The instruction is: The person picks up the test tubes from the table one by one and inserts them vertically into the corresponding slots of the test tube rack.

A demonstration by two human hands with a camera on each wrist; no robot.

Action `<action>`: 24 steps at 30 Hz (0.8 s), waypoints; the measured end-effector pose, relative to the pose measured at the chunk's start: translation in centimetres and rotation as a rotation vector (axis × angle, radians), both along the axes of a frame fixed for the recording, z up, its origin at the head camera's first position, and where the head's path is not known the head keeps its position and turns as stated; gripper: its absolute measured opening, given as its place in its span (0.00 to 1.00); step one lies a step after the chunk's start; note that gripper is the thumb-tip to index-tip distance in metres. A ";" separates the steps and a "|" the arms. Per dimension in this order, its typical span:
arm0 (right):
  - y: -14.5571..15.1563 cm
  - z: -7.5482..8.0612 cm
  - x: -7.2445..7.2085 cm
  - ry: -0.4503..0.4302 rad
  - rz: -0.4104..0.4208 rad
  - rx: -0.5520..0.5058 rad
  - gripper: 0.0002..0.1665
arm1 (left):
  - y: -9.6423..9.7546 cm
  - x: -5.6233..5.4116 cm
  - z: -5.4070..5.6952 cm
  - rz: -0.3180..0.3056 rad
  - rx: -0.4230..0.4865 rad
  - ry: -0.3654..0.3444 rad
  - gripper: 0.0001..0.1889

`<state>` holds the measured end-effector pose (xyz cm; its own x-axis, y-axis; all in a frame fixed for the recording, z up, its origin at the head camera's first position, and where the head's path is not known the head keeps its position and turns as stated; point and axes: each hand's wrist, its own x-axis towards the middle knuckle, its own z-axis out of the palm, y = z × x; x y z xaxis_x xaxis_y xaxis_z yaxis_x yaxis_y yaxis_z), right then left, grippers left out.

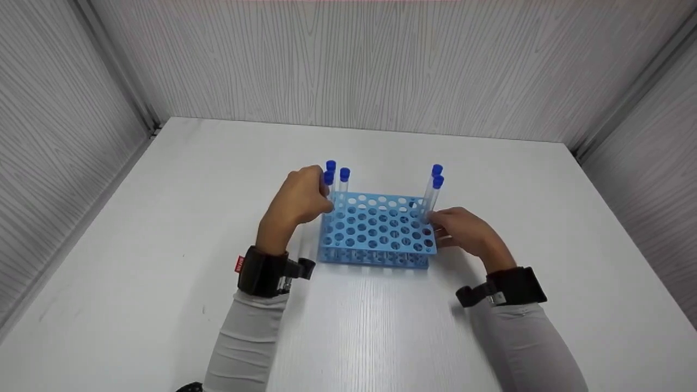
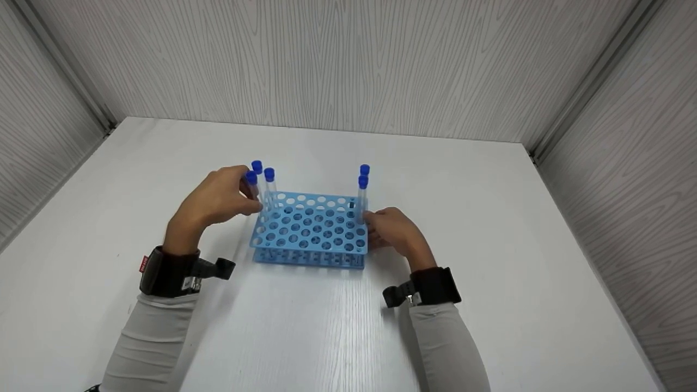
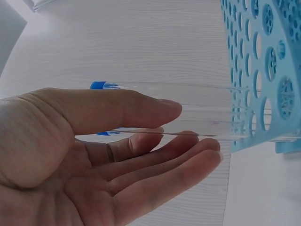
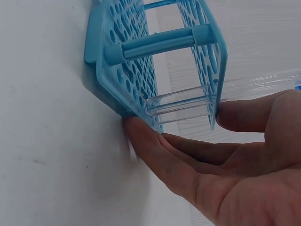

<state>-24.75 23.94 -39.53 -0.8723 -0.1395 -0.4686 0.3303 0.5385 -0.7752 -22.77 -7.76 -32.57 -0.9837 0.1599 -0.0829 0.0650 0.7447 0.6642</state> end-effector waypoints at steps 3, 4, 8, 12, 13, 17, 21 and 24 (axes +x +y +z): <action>0.2 0.1 0.0 0.001 0.018 -0.005 0.33 | 0.0 0.0 0.0 -0.002 0.001 -0.007 0.15; 0.3 0.2 0.0 0.003 0.022 -0.008 0.33 | -0.1 0.0 0.1 -0.003 0.002 -0.008 0.15; 0.6 0.5 0.0 0.031 0.030 -0.013 0.33 | -0.2 -0.1 0.0 -0.007 -0.001 -0.011 0.15; 0.5 0.9 0.0 0.124 -0.027 0.002 0.30 | -0.3 0.0 -0.1 -0.011 -0.008 -0.010 0.15; 0.5 0.9 0.1 0.159 -0.050 0.018 0.29 | -0.4 0.0 0.0 -0.012 -0.012 -0.009 0.14; 0.3 1.1 0.4 0.359 -0.143 0.170 0.24 | -0.4 0.1 0.0 -0.015 -0.028 -0.001 0.14; 0.0 0.8 0.6 0.573 -0.218 0.332 0.20 | -0.4 0.1 0.0 -0.010 -0.026 -0.004 0.15; -0.3 0.6 0.6 0.654 -0.252 0.383 0.19 | -0.4 0.1 0.1 -0.011 -0.024 -0.006 0.15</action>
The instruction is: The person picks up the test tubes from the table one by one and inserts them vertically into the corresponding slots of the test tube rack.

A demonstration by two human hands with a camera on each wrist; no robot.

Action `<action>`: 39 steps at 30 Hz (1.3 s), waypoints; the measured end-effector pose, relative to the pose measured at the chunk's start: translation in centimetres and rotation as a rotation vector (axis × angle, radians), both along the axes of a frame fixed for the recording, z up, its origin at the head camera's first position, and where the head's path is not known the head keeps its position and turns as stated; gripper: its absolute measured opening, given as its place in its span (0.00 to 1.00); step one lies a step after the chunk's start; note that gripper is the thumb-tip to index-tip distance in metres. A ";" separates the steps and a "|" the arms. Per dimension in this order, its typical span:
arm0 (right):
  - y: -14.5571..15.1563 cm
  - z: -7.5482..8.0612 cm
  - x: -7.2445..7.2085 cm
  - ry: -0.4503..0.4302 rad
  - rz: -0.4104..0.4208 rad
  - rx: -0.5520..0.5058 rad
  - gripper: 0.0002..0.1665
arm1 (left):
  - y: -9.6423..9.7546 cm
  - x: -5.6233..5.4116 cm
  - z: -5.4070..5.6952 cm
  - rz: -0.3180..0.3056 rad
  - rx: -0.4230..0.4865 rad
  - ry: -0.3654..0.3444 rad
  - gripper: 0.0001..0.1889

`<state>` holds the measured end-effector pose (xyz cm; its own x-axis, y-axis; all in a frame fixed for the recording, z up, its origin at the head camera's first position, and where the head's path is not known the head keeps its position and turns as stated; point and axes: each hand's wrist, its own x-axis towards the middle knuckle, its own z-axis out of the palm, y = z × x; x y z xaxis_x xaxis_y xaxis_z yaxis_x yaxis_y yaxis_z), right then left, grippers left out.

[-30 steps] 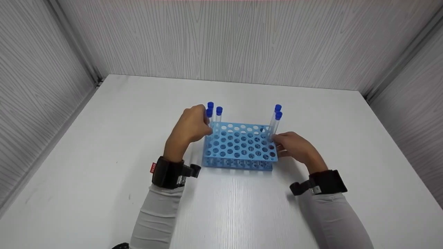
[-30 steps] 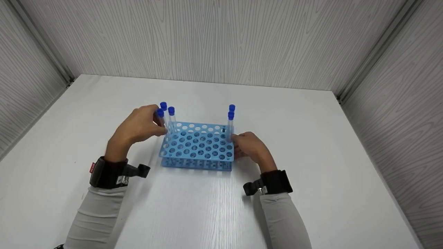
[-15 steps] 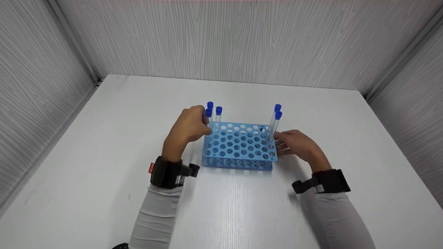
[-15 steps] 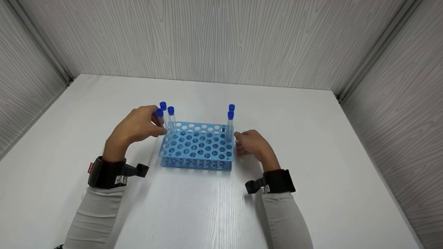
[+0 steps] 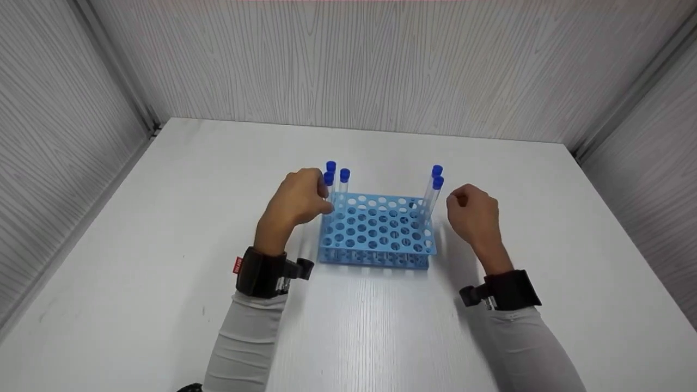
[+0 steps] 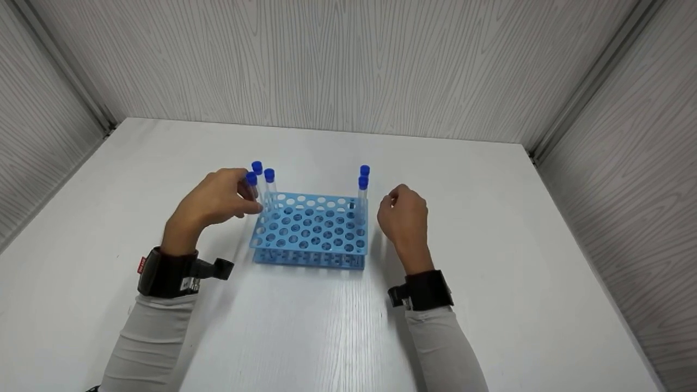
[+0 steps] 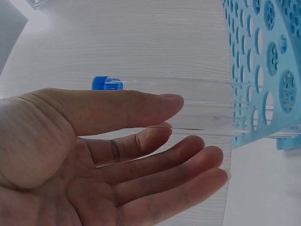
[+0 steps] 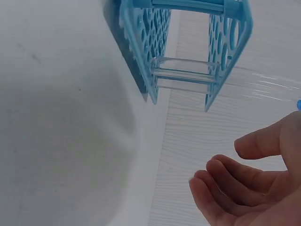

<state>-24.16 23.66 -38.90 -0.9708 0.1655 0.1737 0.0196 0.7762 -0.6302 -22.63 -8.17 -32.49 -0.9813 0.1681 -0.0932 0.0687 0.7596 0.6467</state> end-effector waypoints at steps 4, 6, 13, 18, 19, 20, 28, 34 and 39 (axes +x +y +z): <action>-0.3 0.1 0.0 -0.059 -0.028 0.063 0.29 | -0.1 0.0 0.0 -0.005 -0.002 -0.004 0.15; -0.4 0.0 0.0 -0.105 -0.033 0.111 0.36 | -0.1 0.0 0.0 -0.007 -0.008 -0.006 0.15; -0.3 -0.7 0.0 -0.135 -0.004 0.268 0.42 | -0.2 0.0 -0.1 -0.008 -0.010 -0.006 0.15; 0.1 -1.0 0.1 -0.141 0.032 0.293 0.40 | -0.2 0.0 -0.1 -0.012 -0.010 -0.008 0.14; 0.1 -1.1 0.1 -0.152 0.035 0.296 0.40 | -0.3 0.0 -0.1 -0.015 -0.012 -0.007 0.13; 0.2 -1.2 0.1 -0.162 0.038 0.301 0.41 | -0.3 -0.1 -0.1 -0.017 -0.015 -0.006 0.13; 0.7 -1.9 -0.1 -0.225 0.046 0.326 0.45 | -0.3 0.0 -0.1 -0.024 -0.021 -0.006 0.13; 0.7 -1.9 -0.1 -0.213 0.056 0.320 0.47 | -0.4 0.0 0.0 -0.021 -0.022 -0.013 0.13; 0.7 -1.8 -0.2 -0.229 0.060 0.308 0.47 | -0.4 0.1 0.1 -0.018 -0.022 -0.032 0.13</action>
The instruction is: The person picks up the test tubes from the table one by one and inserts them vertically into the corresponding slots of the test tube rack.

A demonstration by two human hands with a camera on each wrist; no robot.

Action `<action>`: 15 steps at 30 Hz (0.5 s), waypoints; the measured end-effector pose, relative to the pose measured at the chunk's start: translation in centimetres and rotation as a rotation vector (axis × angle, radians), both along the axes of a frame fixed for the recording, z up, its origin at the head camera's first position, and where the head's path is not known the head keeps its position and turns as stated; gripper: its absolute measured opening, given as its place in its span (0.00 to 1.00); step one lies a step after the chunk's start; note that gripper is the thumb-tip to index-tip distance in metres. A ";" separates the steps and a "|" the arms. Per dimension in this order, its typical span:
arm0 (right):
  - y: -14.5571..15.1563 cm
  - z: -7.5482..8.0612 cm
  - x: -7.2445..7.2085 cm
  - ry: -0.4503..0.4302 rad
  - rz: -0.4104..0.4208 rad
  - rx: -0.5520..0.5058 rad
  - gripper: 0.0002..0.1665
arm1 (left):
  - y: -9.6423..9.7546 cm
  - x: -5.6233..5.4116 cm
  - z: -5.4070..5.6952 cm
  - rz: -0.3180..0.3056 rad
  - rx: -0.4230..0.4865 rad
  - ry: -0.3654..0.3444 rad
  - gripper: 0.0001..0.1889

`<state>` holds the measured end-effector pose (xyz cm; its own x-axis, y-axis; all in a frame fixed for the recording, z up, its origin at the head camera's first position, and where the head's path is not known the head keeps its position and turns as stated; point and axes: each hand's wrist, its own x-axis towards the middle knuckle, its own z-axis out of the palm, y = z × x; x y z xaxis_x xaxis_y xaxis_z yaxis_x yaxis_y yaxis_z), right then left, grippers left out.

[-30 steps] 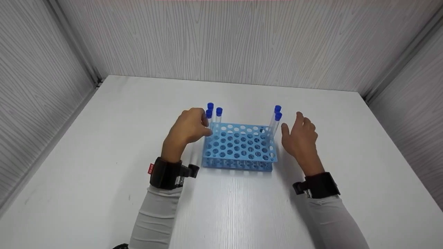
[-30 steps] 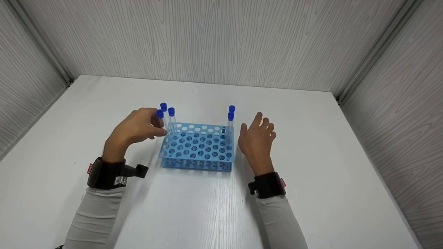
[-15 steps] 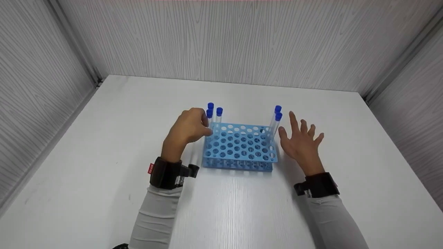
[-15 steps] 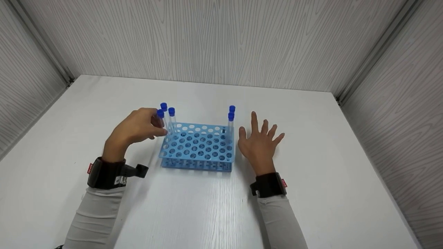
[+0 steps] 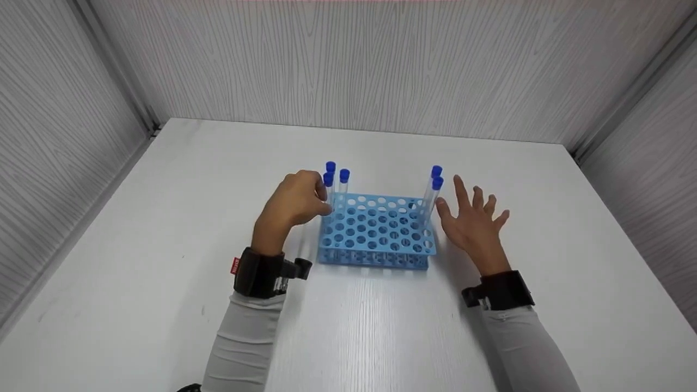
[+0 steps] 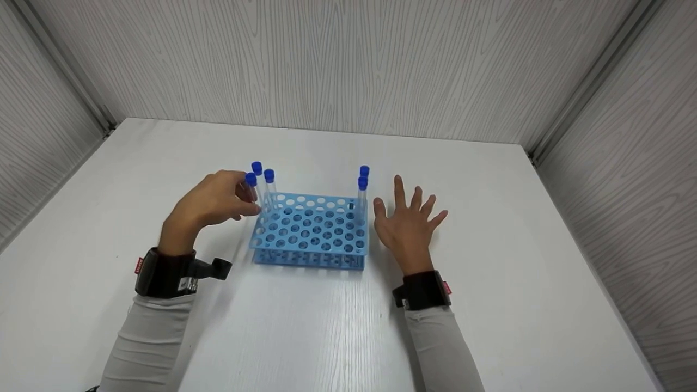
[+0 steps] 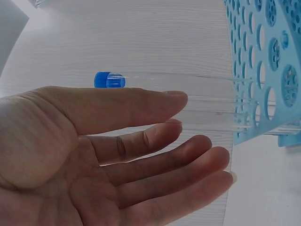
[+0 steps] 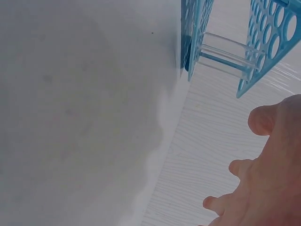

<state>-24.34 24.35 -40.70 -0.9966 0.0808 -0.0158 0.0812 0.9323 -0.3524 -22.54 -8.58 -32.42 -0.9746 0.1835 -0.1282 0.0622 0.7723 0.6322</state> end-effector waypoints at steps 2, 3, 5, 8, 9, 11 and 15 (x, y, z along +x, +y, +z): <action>0.0 0.0 -0.1 -0.004 -0.006 -0.003 0.46 | -0.1 0.0 0.0 -0.002 -0.002 -0.009 0.14; 0.0 0.0 -0.1 -0.005 -0.009 -0.006 0.46 | -0.2 -0.1 0.0 -0.003 -0.006 -0.013 0.14; 0.0 0.0 -0.2 -0.003 -0.015 -0.008 0.46 | -0.4 -0.1 -0.1 -0.005 -0.017 -0.018 0.14; 0.0 0.0 -0.4 -0.002 -0.019 -0.011 0.45 | -0.6 -0.2 -0.1 0.004 -0.027 -0.008 0.14; 0.0 0.0 -0.4 -0.006 -0.020 -0.009 0.45 | -0.6 -0.2 -0.1 0.012 -0.026 0.000 0.14; 0.0 0.1 -0.4 -0.017 -0.020 -0.005 0.45 | -0.7 -0.3 -0.2 0.035 -0.011 0.022 0.15; 0.0 0.3 -0.5 -0.034 -0.021 -0.006 0.45 | -0.7 -0.4 -0.2 0.093 0.035 0.078 0.16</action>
